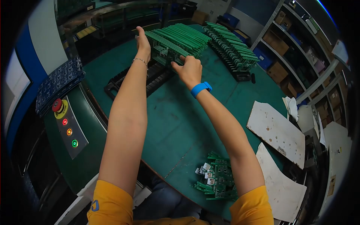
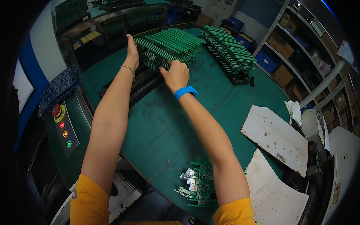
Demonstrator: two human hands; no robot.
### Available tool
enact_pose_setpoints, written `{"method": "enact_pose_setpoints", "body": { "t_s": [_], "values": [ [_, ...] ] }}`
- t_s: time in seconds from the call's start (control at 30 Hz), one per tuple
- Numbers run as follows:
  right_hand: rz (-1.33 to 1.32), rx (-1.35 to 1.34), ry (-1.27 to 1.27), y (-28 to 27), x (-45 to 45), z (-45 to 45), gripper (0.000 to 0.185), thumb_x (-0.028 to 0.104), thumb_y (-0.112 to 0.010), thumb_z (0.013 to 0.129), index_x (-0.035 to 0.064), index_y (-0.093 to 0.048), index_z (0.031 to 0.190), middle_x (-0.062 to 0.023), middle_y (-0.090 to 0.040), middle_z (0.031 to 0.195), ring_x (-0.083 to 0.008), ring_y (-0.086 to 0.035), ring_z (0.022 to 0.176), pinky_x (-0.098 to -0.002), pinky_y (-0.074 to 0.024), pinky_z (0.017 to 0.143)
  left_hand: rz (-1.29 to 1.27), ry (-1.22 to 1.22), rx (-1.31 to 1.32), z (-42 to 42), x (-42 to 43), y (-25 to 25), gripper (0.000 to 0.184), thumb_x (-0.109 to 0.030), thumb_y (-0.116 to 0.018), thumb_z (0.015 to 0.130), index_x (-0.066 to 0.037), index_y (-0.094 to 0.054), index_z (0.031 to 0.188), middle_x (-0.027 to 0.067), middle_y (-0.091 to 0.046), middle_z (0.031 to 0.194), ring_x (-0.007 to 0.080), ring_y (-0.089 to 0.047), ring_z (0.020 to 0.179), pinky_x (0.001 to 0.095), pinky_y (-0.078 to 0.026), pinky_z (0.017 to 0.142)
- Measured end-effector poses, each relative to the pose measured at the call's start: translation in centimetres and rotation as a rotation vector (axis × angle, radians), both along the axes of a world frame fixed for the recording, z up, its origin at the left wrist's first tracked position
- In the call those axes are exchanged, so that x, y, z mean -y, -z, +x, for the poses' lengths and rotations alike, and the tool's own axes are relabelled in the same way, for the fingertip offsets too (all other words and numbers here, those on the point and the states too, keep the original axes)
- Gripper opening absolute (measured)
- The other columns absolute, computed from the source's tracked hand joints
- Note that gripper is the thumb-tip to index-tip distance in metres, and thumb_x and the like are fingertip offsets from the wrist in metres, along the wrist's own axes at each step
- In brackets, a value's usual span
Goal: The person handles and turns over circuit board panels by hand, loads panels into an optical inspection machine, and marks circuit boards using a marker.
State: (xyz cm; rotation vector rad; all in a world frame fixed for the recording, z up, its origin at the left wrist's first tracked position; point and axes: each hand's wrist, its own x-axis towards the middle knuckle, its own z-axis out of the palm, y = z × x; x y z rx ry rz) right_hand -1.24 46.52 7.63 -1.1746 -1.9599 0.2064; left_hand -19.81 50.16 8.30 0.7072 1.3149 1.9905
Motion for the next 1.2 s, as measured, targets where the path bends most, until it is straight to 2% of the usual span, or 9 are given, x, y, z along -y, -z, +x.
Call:
{"method": "enact_pose_setpoints", "body": {
  "t_s": [0.23,0.3,0.5,0.6,0.7,0.83,0.93,1.1,1.2],
  "values": [
    [0.044,-0.010,-0.006,0.4,-0.8,-0.5,0.036,0.025,-0.070,0.065,0.0015,-0.064,0.092,-0.0187,-0.062,0.079,-0.0337,-0.060,0.076,-0.0399,-0.0482,0.070,-0.102,-0.019,0.004,0.3,-0.1,-0.3,0.088,-0.070,-0.020,0.078,0.001,-0.027,0.129,0.0175,-0.023,0.137,0.0290,-0.020,0.128,0.0437,-0.017,0.103],
    [0.043,-0.010,-0.006,0.5,-1.2,-0.6,0.036,0.025,-0.070,0.065,0.0015,-0.064,0.092,-0.0186,-0.062,0.079,-0.0336,-0.060,0.077,-0.0397,-0.0483,0.071,-0.041,0.030,-0.050,0.3,-0.4,0.3,0.088,-0.073,-0.019,0.076,0.000,-0.029,0.126,0.0208,-0.008,0.140,0.0297,-0.003,0.131,0.0446,-0.006,0.104],
    [0.012,0.005,0.007,0.4,-1.5,-0.5,0.036,0.024,-0.070,0.065,0.0012,-0.063,0.092,-0.0185,-0.062,0.082,-0.0331,-0.060,0.078,-0.0391,-0.0483,0.072,-0.046,0.033,-0.035,1.7,0.2,-0.1,0.090,-0.073,-0.021,0.076,-0.001,-0.024,0.129,0.0196,-0.007,0.141,0.0284,-0.002,0.132,0.0452,-0.007,0.104],
    [0.008,0.002,0.005,0.3,-1.5,-0.6,0.036,0.024,-0.070,0.065,0.0012,-0.063,0.092,-0.0184,-0.062,0.083,-0.0332,-0.060,0.078,-0.0390,-0.0483,0.072,-0.066,-0.056,-0.007,0.3,-1.9,1.0,0.083,-0.070,-0.022,0.078,-0.002,-0.038,0.121,0.0182,-0.025,0.134,0.0333,-0.008,0.129,0.0516,-0.010,0.102],
    [0.026,0.006,0.014,0.5,-1.6,-0.8,0.036,0.024,-0.070,0.065,0.0013,-0.063,0.092,-0.0184,-0.062,0.082,-0.0335,-0.060,0.078,-0.0392,-0.0484,0.071,-0.101,0.087,-0.079,-0.3,-1.8,1.1,0.089,-0.072,-0.023,0.077,-0.002,-0.020,0.131,0.0188,-0.010,0.140,0.0283,-0.004,0.131,0.0459,-0.011,0.103],
    [0.032,0.052,0.021,0.3,-1.2,-0.6,0.035,0.024,-0.070,0.065,0.0017,-0.063,0.091,-0.0190,-0.062,0.081,-0.0338,-0.060,0.078,-0.0402,-0.0485,0.070,-0.184,-0.097,-0.056,1.8,-1.0,0.7,0.087,-0.071,-0.024,0.077,-0.005,-0.019,0.133,0.0180,-0.013,0.138,0.0292,-0.008,0.130,0.0465,-0.013,0.103],
    [0.057,0.069,0.014,0.2,-1.5,-0.5,0.034,0.025,-0.070,0.065,0.0025,-0.063,0.090,-0.0183,-0.062,0.079,-0.0337,-0.060,0.076,-0.0408,-0.0487,0.068,-0.165,-0.174,-0.097,2.1,-1.4,1.5,0.079,-0.070,-0.026,0.077,-0.009,-0.034,0.127,0.0141,-0.018,0.134,0.0354,-0.020,0.122,0.0493,-0.015,0.101],
    [0.049,0.107,0.013,-0.6,-0.8,0.8,0.032,0.026,-0.070,0.066,0.0039,-0.061,0.088,-0.0150,-0.062,0.076,-0.0325,-0.061,0.073,-0.0400,-0.0487,0.065,-0.186,-0.238,-0.216,2.5,-2.1,1.9,0.082,-0.067,-0.029,0.078,-0.011,-0.010,0.136,0.0205,-0.018,0.133,0.0381,-0.022,0.122,0.0495,-0.021,0.099],
    [0.029,0.124,-0.015,-0.7,-0.8,2.0,0.031,0.024,-0.070,0.066,0.0042,-0.059,0.088,-0.0134,-0.063,0.075,-0.0318,-0.061,0.072,-0.0395,-0.0485,0.064,-0.297,-0.268,-0.328,2.5,-2.8,2.3,0.084,-0.066,-0.031,0.079,-0.009,-0.007,0.136,0.0232,-0.020,0.132,0.0386,-0.024,0.121,0.0480,-0.025,0.098]
  ]
}}
